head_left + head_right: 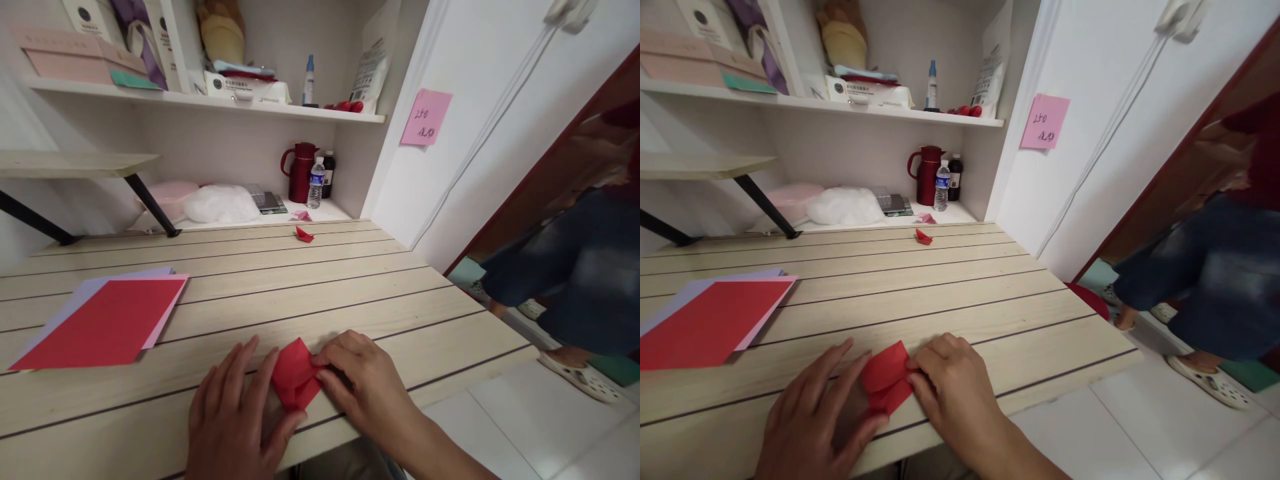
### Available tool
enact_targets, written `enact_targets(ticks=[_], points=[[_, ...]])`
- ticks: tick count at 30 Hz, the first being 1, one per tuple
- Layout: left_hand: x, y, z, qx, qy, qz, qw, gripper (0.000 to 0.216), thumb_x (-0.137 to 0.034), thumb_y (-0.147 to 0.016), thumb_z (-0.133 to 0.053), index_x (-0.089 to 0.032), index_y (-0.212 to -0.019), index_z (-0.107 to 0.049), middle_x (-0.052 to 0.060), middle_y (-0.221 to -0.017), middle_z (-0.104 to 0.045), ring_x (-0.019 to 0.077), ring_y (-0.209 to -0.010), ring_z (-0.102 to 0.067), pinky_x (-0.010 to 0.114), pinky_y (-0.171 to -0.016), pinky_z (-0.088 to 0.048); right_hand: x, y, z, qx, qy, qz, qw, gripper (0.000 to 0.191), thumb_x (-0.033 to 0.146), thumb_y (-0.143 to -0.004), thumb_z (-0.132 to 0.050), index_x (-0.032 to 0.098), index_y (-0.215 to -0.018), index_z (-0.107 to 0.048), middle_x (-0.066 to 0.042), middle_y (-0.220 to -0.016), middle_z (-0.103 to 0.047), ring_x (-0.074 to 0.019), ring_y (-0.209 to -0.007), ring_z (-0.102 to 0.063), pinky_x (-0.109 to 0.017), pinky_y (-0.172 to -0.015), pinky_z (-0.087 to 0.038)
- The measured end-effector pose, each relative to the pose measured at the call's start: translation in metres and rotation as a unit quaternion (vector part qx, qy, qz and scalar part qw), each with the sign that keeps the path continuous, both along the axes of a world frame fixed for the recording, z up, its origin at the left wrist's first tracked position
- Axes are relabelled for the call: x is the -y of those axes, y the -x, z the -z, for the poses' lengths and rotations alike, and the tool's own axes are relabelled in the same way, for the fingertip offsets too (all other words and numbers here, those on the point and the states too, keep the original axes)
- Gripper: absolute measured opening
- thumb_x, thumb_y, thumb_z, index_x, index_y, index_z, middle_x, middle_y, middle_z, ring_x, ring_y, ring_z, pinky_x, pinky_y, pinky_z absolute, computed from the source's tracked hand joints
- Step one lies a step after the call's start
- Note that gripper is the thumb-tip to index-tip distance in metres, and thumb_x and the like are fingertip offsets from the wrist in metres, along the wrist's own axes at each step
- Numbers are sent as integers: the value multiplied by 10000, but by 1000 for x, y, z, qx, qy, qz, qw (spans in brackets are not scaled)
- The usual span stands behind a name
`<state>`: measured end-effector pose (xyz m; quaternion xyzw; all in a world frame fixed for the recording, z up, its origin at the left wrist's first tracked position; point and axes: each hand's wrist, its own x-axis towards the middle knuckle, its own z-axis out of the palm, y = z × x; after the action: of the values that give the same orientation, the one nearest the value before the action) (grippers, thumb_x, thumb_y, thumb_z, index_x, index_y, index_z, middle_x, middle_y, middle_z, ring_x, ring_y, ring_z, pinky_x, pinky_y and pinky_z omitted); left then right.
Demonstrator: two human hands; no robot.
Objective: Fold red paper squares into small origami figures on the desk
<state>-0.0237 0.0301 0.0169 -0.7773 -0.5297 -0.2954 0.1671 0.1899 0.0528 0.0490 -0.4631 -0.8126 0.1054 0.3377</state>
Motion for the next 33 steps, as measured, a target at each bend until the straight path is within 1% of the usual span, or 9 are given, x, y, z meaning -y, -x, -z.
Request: enact_targets(ticks=[2, 4, 7, 10, 12, 15, 19, 26, 33], points=[[0, -3, -1, -7, -2, 2, 1000, 451, -357, -892, -557, -275, -1334, -516, 90, -1416, -554, 293, -1283, -485, 494, -989, -390, 0, 0, 1, 4, -4, -2, 1000, 101, 202, -916, -579, 244, -924, -671, -30, -857, -685, -206, -813, -587, -332, -754, -444], [0, -8, -2, -4, 10, 0, 1000, 394, -225, -884, -521, -289, -1269, -577, 59, -1422, -563, 288, -1303, -472, 511, -1010, -366, 0, 0, 2, 19, -4, 0, 1000, 109, 181, -900, -591, 245, -928, -674, -28, -868, -686, -211, -827, -590, -341, -761, -448], [-2, -10, -5, -12, 32, 24, 999, 374, -148, -862, -493, -327, -1152, -648, -18, -1392, -604, 266, -1280, -507, 517, -1047, -309, 1, 1, 2, 52, -12, -1, 999, 143, 147, -878, -601, 244, -950, -677, -32, -948, -690, -218, -867, -599, -359, -793, -456], [-5, -5, -6, -61, 51, 71, 994, 418, -162, -837, -536, -370, -1188, -625, -91, -1342, -640, 204, -1181, -588, 449, -1027, -295, 1, 2, 1, 65, -58, -14, 996, 209, 147, -898, -568, 255, -1039, -678, -63, -1154, -657, -222, -970, -605, -359, -830, -466], [-7, -2, -5, -83, 60, 86, 991, 435, -185, -832, -555, -378, -1219, -603, -114, -1327, -648, 181, -1146, -610, 425, -1008, -297, 0, 3, 0, 67, -93, -23, 993, 206, 166, -916, -553, 260, -1045, -682, -74, -1209, -637, -221, -1002, -604, -351, -833, -468], [-8, -1, -5, -79, 72, 75, 991, 418, -202, -843, -549, -362, -1226, -601, -103, -1343, -638, 186, -1161, -605, 426, -1009, -296, 0, 3, 0, 70, -98, -35, 992, 174, 150, -922, -543, 245, -937, -688, -55, -1077, -676, -195, -930, -612, -325, -806, -462], [-7, -2, -4, -69, 82, 64, 992, 410, -227, -862, -541, -338, -1255, -584, -74, -1392, -602, 179, -1201, -585, 414, -1008, -314, -1, 2, 0, 48, -52, -52, 996, 194, 95, -916, -524, 220, -862, -662, -35, -949, -688, -173, -850, -602, -293, -760, -459], [-8, -1, -6, -71, 80, 64, 992, 342, -281, -885, -543, -386, -1203, -607, -84, -1393, -600, 171, -1204, -592, 419, -1001, -360, -1, 0, -2, 16, -10, -59, 998, 205, 69, -912, -516, 210, -835, -643, -31, -943, -688, -171, -847, -600, -289, -767, -473], [-7, 3, -3, -134, 37, 79, 987, 313, -353, -930, -512, -377, -1223, -618, -33, -1369, -625, 189, -1184, -611, 428, -992, -366, -1, 0, -3, 39, -12, -55, 998, 209, 75, -916, -525, 202, -811, -652, -42, -976, -690, -175, -897, -614, -293, -797, -492]])
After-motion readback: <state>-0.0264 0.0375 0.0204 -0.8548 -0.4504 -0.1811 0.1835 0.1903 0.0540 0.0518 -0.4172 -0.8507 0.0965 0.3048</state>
